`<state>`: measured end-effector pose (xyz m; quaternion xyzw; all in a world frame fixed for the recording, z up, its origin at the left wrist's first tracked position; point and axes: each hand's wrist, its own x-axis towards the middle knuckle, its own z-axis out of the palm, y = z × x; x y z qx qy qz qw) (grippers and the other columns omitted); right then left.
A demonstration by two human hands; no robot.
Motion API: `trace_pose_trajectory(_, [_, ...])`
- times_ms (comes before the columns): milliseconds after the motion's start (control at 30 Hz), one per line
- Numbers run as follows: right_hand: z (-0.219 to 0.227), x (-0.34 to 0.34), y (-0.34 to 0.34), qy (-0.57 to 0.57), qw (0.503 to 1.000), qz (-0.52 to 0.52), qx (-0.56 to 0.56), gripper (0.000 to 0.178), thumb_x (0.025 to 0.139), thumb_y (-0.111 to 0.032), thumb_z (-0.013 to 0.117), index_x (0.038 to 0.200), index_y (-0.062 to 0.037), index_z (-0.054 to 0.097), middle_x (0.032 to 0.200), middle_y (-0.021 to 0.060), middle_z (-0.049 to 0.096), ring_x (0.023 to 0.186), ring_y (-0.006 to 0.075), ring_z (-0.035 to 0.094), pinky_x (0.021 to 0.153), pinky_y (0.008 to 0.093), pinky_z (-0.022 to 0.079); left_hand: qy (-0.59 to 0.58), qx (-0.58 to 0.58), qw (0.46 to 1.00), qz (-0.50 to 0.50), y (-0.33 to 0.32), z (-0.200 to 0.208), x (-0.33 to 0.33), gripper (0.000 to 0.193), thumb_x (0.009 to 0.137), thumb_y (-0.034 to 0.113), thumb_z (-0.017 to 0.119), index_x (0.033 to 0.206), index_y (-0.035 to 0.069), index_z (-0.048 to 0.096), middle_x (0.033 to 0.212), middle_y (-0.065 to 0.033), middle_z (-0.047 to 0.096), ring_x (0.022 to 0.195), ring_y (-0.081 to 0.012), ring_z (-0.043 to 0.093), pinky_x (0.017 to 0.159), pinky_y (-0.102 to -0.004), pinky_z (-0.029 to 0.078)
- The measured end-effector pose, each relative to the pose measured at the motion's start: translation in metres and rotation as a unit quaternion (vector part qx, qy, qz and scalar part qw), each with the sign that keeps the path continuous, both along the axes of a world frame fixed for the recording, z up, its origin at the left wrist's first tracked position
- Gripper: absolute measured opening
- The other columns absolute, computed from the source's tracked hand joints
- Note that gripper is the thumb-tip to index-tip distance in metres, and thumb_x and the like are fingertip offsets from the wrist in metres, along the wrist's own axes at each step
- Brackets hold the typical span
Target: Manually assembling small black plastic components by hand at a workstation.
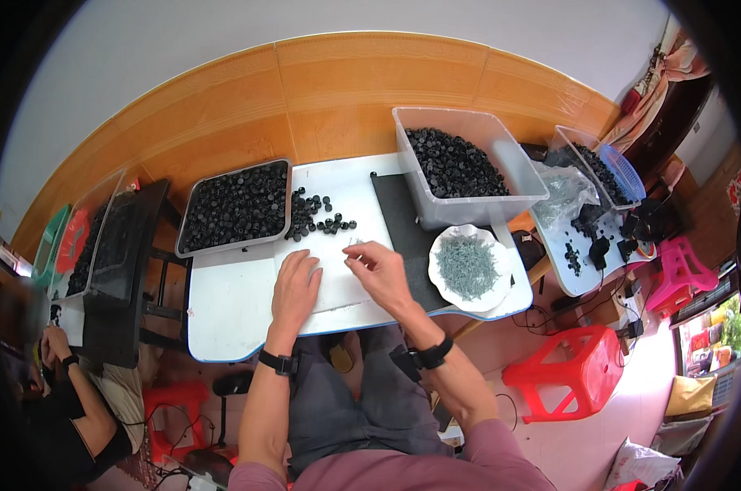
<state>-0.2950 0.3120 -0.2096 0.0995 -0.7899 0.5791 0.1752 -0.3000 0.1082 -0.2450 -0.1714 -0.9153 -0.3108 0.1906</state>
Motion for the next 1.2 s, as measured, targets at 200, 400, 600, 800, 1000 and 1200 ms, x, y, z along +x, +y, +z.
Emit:
trace_pose_trajectory(200, [0.130,-0.039,0.073,0.193,0.970,-0.082,0.124,0.015,0.083,0.000,0.072,0.098,-0.0020,0.074,0.092,0.0114,0.070,0.075,0.0198,0.066,0.068,0.0307,0.053,0.030,0.019,0.999,-0.013,-0.002,-0.001,-0.001,0.021,0.091,0.010,0.069,0.109,0.000,0.070,0.127,-0.0181,0.064,0.123,-0.0369,0.058,0.105,-0.0437,0.048])
trace_pose_trajectory(400, [0.147,-0.154,0.191,-0.067,0.895,-0.041,0.439,0.060,0.075,-0.007,0.071,0.134,-0.0062,0.064,0.125,0.0222,0.069,0.118,0.0350,0.066,0.097,0.0440,0.054,0.027,0.023,0.999,-0.017,0.005,0.003,-0.007,0.020,0.091,0.009,0.069,0.109,0.000,0.069,0.126,-0.0166,0.065,0.121,-0.0360,0.059,0.104,-0.0428,0.048])
trace_pose_trajectory(600, [0.121,-0.162,0.165,-0.350,0.784,0.075,0.508,0.105,0.070,-0.012,0.073,0.164,-0.0205,0.026,0.139,0.0251,0.060,0.122,0.0394,0.061,0.101,0.0456,0.051,0.013,0.015,1.000,0.016,-0.007,0.001,-0.005,0.019,0.089,0.009,0.070,0.107,0.003,0.070,0.125,-0.0135,0.066,0.120,-0.0336,0.060,0.101,-0.0427,0.050])
trace_pose_trajectory(800, [0.095,-0.178,0.184,-0.368,0.747,0.037,0.553,0.102,0.073,-0.017,0.069,0.164,-0.0105,0.022,0.162,0.0250,0.034,0.145,0.0418,0.042,0.115,0.0510,0.042,0.007,0.016,1.000,0.010,0.003,0.002,-0.008,0.018,0.090,0.008,0.069,0.107,0.003,0.070,0.125,-0.0131,0.066,0.119,-0.0339,0.060,0.102,-0.0419,0.049])
trace_pose_trajectory(1000, [0.095,-0.187,0.175,-0.411,0.738,0.055,0.532,0.097,0.075,-0.025,0.065,0.164,-0.0169,0.029,0.163,0.0175,0.039,0.147,0.0366,0.042,0.119,0.0472,0.036,0.004,0.004,1.000,0.017,-0.003,0.000,-0.008,0.018,0.090,0.008,0.069,0.107,0.003,0.070,0.126,-0.0132,0.066,0.121,-0.0332,0.059,0.102,-0.0422,0.050])
trace_pose_trajectory(1200, [0.073,-0.198,0.214,-0.377,0.747,0.063,0.544,0.096,0.073,-0.024,0.065,0.163,-0.0149,0.032,0.161,0.0174,0.042,0.145,0.0347,0.044,0.117,0.0457,0.038,0.005,0.028,0.999,0.019,0.007,0.003,-0.008,0.018,0.090,0.009,0.069,0.107,0.004,0.070,0.125,-0.0125,0.066,0.119,-0.0334,0.060,0.102,-0.0417,0.049])
